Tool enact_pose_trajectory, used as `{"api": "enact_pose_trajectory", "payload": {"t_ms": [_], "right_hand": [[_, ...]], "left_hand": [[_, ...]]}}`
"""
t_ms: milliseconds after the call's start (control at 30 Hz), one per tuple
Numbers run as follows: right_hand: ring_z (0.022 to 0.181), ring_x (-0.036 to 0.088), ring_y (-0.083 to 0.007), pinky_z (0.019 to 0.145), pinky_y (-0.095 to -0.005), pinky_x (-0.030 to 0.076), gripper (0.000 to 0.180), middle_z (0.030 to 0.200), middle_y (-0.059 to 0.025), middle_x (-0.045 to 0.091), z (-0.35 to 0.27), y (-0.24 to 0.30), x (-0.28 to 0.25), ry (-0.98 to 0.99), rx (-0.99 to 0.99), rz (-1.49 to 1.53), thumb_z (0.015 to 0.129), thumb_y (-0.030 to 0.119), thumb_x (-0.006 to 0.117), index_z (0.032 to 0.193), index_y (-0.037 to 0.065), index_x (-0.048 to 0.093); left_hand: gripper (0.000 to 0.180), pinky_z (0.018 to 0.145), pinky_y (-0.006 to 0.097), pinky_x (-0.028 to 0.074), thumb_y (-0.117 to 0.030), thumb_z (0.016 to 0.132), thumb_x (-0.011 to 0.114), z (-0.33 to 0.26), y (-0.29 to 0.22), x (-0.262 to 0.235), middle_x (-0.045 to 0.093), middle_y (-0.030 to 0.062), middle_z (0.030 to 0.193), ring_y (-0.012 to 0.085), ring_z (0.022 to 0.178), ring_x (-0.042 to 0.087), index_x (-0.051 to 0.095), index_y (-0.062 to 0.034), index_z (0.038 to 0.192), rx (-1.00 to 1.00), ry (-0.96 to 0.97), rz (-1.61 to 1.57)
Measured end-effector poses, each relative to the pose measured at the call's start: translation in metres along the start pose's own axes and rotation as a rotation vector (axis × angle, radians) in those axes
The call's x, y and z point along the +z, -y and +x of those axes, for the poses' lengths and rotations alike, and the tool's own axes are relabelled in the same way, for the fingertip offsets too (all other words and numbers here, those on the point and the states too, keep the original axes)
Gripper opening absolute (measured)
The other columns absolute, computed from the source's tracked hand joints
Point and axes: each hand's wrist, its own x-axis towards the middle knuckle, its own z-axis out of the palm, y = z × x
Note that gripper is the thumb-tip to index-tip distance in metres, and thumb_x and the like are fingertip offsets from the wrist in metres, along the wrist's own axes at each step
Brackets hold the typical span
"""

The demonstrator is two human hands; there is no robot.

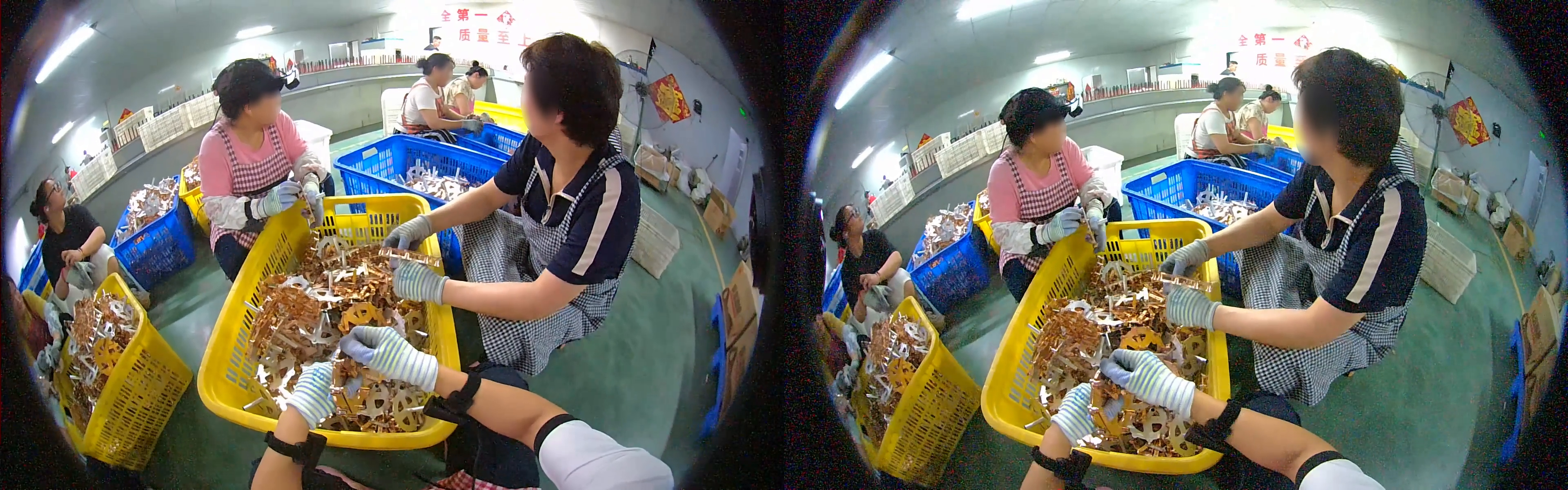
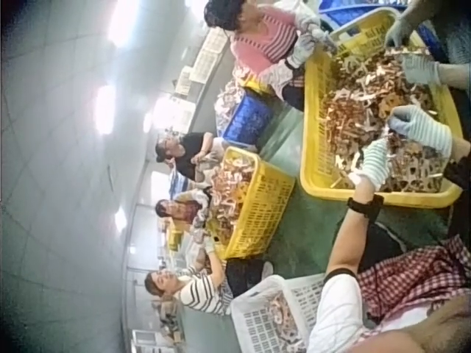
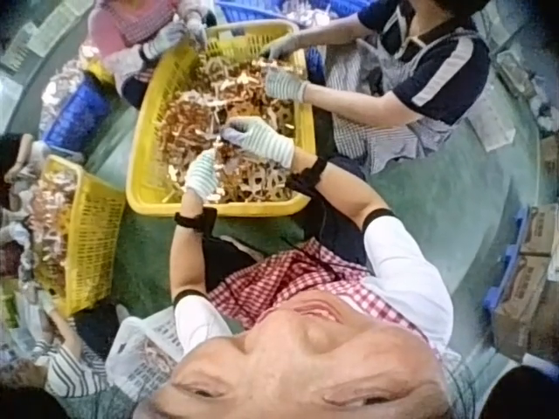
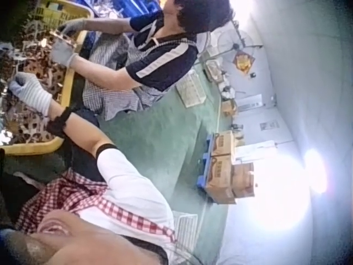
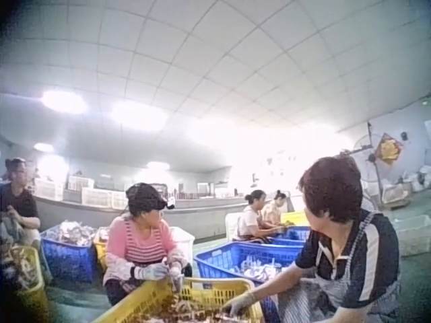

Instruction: Sorting and inspecting gold-colored plastic components on a factory floor.

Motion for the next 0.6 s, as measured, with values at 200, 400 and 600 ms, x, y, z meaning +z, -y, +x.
{"api": "enact_pose_trajectory", "payload": {"t_ms": [200,400,600], "right_hand": [[0.055,0.054,-0.0196,0.054,-0.0335,0.045,0.031,0.06,0.0013,0.053,-0.001,0.008,-0.001,-0.08,-0.228,-0.575,0.091,0.029,0.053,0.078,0.0,0.054],[0.062,0.051,-0.0081,0.055,-0.0219,0.041,0.015,0.069,-0.0017,0.054,0.004,-0.014,0.008,-0.059,-0.025,0.045,0.09,0.018,0.052,0.088,0.003,0.053],[0.068,0.048,-0.0068,0.062,-0.0219,0.042,0.013,0.076,0.0028,0.053,-0.003,-0.009,0.006,-0.109,-0.116,-0.023,0.092,0.01,0.045,0.097,0.003,0.056]], "left_hand": [[0.036,0.079,0.039,0.047,-0.009,0.067,0.065,0.014,0.058,0.052,0.061,0.0172,0.095,0.0344,0.087,0.057,0.058,-0.0021,0.102,-0.07,0.034,-0.823],[0.03,0.079,0.038,0.048,-0.007,0.073,0.055,0.012,0.094,0.07,0.062,0.0141,0.088,0.0305,0.085,0.059,0.055,0.0009,0.102,0.08,-0.223,-0.413],[0.026,0.07,0.037,0.053,-0.022,0.085,0.052,0.013,0.044,0.017,0.065,0.0119,0.092,0.0266,0.081,0.064,0.059,-0.0012,0.099,-0.673,-0.181,-1.783]]}}
